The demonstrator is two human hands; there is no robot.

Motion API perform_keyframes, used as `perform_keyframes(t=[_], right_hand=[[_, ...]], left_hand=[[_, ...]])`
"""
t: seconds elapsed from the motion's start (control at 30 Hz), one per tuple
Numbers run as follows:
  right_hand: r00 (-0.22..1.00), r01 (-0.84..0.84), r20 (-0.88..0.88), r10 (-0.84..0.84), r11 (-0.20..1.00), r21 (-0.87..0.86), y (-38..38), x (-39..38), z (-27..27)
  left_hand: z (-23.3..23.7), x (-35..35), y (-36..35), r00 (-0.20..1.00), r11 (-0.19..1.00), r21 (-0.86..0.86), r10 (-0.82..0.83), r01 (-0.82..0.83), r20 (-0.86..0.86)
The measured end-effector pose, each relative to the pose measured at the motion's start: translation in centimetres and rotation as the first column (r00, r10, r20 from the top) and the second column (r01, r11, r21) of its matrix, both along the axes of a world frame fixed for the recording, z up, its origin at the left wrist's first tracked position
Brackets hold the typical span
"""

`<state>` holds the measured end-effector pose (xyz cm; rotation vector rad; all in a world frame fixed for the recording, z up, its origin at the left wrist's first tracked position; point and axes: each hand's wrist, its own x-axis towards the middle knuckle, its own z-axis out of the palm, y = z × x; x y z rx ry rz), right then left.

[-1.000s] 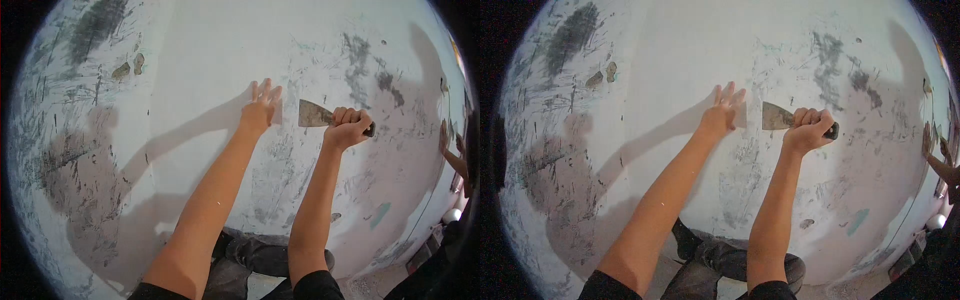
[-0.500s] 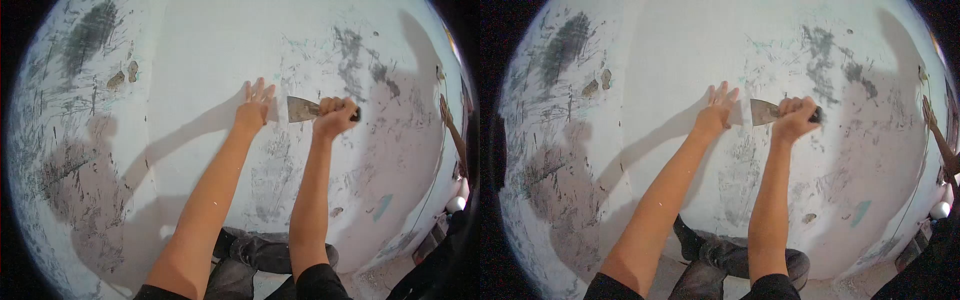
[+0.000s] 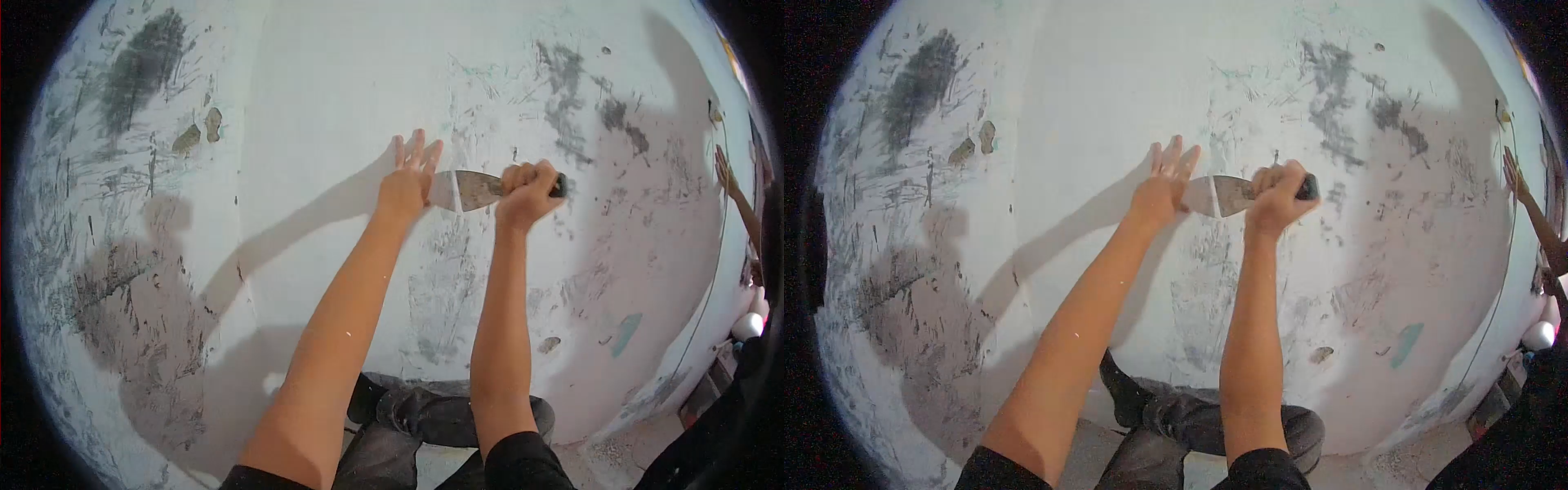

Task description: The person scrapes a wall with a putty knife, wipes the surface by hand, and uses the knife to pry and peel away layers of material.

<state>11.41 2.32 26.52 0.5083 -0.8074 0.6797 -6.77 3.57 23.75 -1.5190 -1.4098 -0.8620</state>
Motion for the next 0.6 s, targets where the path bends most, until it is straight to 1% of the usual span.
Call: perform_keyframes(t=[0.03,0.07,0.1,0.13,0.17,0.2,0.23,0.27,0.33,0.37,0.4,0.43,0.47,0.5,0.57,0.6], right_hand=[[0.999,0.020,-0.041,-0.017,0.997,0.076,0.0,0.9,-0.1],[0.996,0.042,-0.084,-0.030,0.988,0.150,0.1,1.4,0.0],[0.994,-0.080,-0.072,0.086,0.994,0.077,0.3,1.3,-0.1],[0.993,-0.078,-0.078,0.084,0.994,0.074,0.7,0.7,-0.2],[0.998,-0.035,-0.046,0.036,0.999,0.028,1.0,-0.1,-0.4],[1.000,0.008,-0.010,-0.009,1.000,-0.009,1.2,-0.4,-0.3],[0.999,0.023,-0.033,-0.023,1.000,0.001,0.7,-0.1,-0.3],[0.999,0.021,-0.039,-0.020,1.000,0.013,0.5,0.6,-0.4],[0.992,-0.058,-0.102,0.070,0.991,0.124,0.5,2.0,-0.3],[0.985,-0.115,-0.123,0.119,0.993,0.041,0.7,1.4,-0.1],[0.993,0.080,-0.083,-0.087,0.993,-0.082,1.0,-0.7,0.0],[0.998,0.015,-0.056,-0.017,0.999,-0.036,1.2,-0.4,-0.2],[0.998,-0.054,-0.027,0.054,0.998,0.019,1.3,-0.1,-0.2],[0.998,-0.054,-0.027,0.055,0.998,0.025,1.4,0.7,-0.1],[0.995,0.005,-0.096,0.011,0.987,0.162,0.0,2.2,-0.1],[0.996,0.002,-0.094,0.013,0.988,0.154,0.2,1.4,-0.1]], left_hand=[[0.3,0.2,-0.5,1.000,0.998,0.058,0.020,-0.019,-0.021],[0.8,0.1,-1.1,0.999,0.997,0.071,0.027,-0.025,-0.029],[0.8,0.2,-1.7,1.000,1.000,0.013,0.013,-0.013,-0.014],[0.7,0.6,-2.4,1.000,0.999,-0.052,-0.004,0.004,0.003],[0.4,0.8,-2.3,1.000,0.998,-0.059,-0.010,0.010,-0.002],[0.4,0.8,-2.2,0.999,0.997,-0.064,-0.041,0.042,0.029],[0.7,0.8,-2.1,0.996,0.996,-0.059,-0.069,0.072,0.059],[0.8,0.8,-2.2,0.996,0.996,-0.047,-0.067,0.070,0.053],[0.8,0.7,-2.4,0.996,0.995,-0.073,-0.070,0.074,0.054],[0.8,0.4,-2.0,0.996,0.994,-0.079,-0.070,0.074,0.053],[0.8,0.3,-1.5,0.999,0.998,-0.049,-0.037,0.039,0.033],[0.6,0.6,-1.5,1.000,1.000,-0.016,-0.006,0.006,0.013],[0.4,0.9,-1.5,1.000,1.000,-0.018,-0.011,0.012,0.016],[0.7,0.9,-1.6,0.999,0.999,-0.052,0.001,0.000,0.037],[1.0,1.3,-2.4,0.998,0.992,-0.118,0.050,-0.044,0.047],[1.0,1.0,-2.2,0.997,0.991,-0.126,0.053,-0.046,0.049]])
